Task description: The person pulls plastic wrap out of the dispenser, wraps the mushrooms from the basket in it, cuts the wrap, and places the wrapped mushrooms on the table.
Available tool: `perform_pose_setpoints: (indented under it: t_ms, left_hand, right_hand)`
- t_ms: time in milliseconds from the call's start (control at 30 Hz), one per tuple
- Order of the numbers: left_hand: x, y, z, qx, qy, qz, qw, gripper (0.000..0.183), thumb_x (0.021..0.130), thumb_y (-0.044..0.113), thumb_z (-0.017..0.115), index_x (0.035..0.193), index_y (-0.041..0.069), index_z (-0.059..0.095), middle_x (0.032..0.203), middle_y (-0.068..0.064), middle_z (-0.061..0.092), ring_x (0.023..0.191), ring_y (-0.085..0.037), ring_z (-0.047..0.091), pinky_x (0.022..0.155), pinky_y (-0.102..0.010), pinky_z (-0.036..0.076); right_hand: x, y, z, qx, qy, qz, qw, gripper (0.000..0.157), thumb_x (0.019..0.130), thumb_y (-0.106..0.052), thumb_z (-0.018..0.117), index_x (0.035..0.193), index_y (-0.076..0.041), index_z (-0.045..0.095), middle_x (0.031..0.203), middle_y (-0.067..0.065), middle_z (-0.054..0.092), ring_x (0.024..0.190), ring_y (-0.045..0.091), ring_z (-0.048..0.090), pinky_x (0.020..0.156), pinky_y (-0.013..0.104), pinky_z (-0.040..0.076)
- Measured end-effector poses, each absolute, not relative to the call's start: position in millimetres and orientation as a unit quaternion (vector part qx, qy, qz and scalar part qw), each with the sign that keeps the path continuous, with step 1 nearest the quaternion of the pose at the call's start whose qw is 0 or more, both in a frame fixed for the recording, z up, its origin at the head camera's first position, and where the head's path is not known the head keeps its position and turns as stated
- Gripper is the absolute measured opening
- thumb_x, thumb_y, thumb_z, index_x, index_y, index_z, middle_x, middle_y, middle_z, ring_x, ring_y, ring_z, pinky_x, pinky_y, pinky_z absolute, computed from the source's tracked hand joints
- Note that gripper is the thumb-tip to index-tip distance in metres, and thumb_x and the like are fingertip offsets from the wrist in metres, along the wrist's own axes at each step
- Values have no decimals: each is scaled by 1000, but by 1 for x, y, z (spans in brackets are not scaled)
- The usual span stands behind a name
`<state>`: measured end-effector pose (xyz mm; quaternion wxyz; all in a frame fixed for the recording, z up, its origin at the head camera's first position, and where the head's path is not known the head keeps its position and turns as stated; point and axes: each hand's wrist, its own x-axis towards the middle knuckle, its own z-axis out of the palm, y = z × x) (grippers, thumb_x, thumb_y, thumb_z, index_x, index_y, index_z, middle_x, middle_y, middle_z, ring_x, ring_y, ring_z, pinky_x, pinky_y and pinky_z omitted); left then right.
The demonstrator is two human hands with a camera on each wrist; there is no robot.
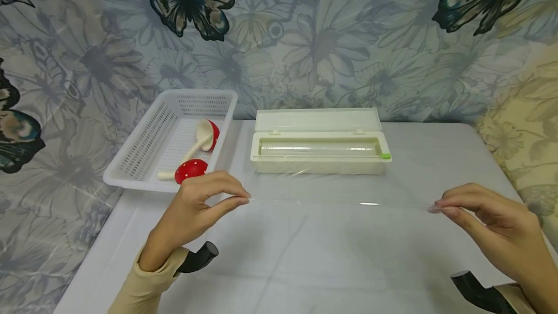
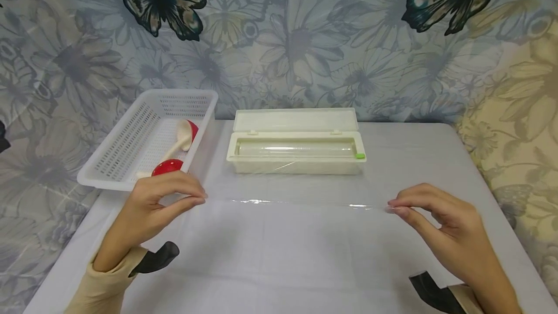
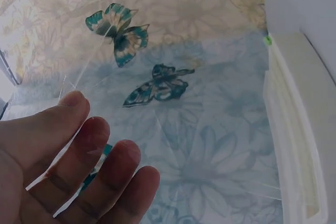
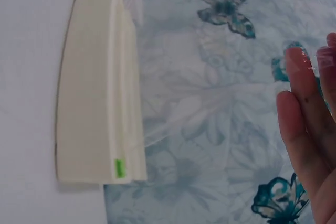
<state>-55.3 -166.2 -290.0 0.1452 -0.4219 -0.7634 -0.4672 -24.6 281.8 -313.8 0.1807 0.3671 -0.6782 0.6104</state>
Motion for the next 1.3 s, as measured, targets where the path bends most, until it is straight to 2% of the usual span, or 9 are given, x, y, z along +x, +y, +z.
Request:
perform_pose_setpoints:
  t_ms: [100,267,500,633,733,900,1033,1167,1300]
  left_hand:
    - [-49,-168,-295,-427,-766,-465,122,8,89,12,74,96,9,73,88,-1,72,83,-9,66,74,-18,54]
    - [-42,-171,-302,-437,-775,-447,94,24,80,-3,78,97,14,74,89,3,73,81,-7,65,75,-18,53]
    - [-34,-173,-316,-446,-777,-443,29,22,81,1,78,97,16,75,87,4,73,78,-4,65,73,-17,54]
    - [-29,-175,-327,-446,-778,-443,-10,17,84,4,77,96,15,75,86,4,73,78,-4,66,72,-16,53]
    - [-28,-175,-334,-450,-784,-427,-32,13,85,6,76,94,15,76,85,5,72,77,-1,65,71,-14,52]
    - [-27,-173,-341,-440,-817,-365,-76,7,88,13,74,91,19,76,84,12,71,77,6,61,72,-11,50]
    - [-27,-168,-350,-425,-842,-314,-111,3,88,17,75,89,18,78,83,15,71,76,9,59,73,-11,49]
    - [-28,-163,-358,-415,-855,-281,-131,2,85,19,77,86,18,79,82,16,71,75,9,58,73,-12,48]
    - [-31,-159,-368,-405,-859,-277,-147,3,83,17,79,86,16,79,82,15,72,76,8,59,74,-13,50]
  right_hand:
    - [-20,285,-322,366,-687,604,168,10,90,12,62,97,19,65,100,10,72,94,14,64,84,14,50]
    - [-11,290,-335,354,-708,593,148,12,88,17,61,99,17,65,99,10,72,94,13,65,84,13,50]
    - [-1,296,-355,348,-738,569,107,26,81,26,61,102,12,67,101,7,72,92,10,65,80,14,50]
    - [6,300,-362,321,-803,497,70,42,75,29,62,105,2,70,100,0,72,91,6,64,81,12,49]
    - [10,303,-366,302,-842,445,37,46,75,27,64,106,-8,71,100,-4,73,91,4,65,83,10,48]
    - [11,310,-384,312,-840,442,-19,46,78,22,65,107,-13,71,104,-3,74,103,2,63,88,7,44]
    - [9,314,-400,329,-813,477,-55,45,79,22,64,109,-11,71,108,1,74,112,-1,59,91,5,41]
    - [9,312,-408,342,-801,486,-74,44,79,20,66,107,-13,72,107,1,74,112,0,61,91,7,43]
    - [8,308,-416,330,-809,482,-61,41,80,18,67,106,-13,73,104,-1,74,106,1,63,90,5,41]
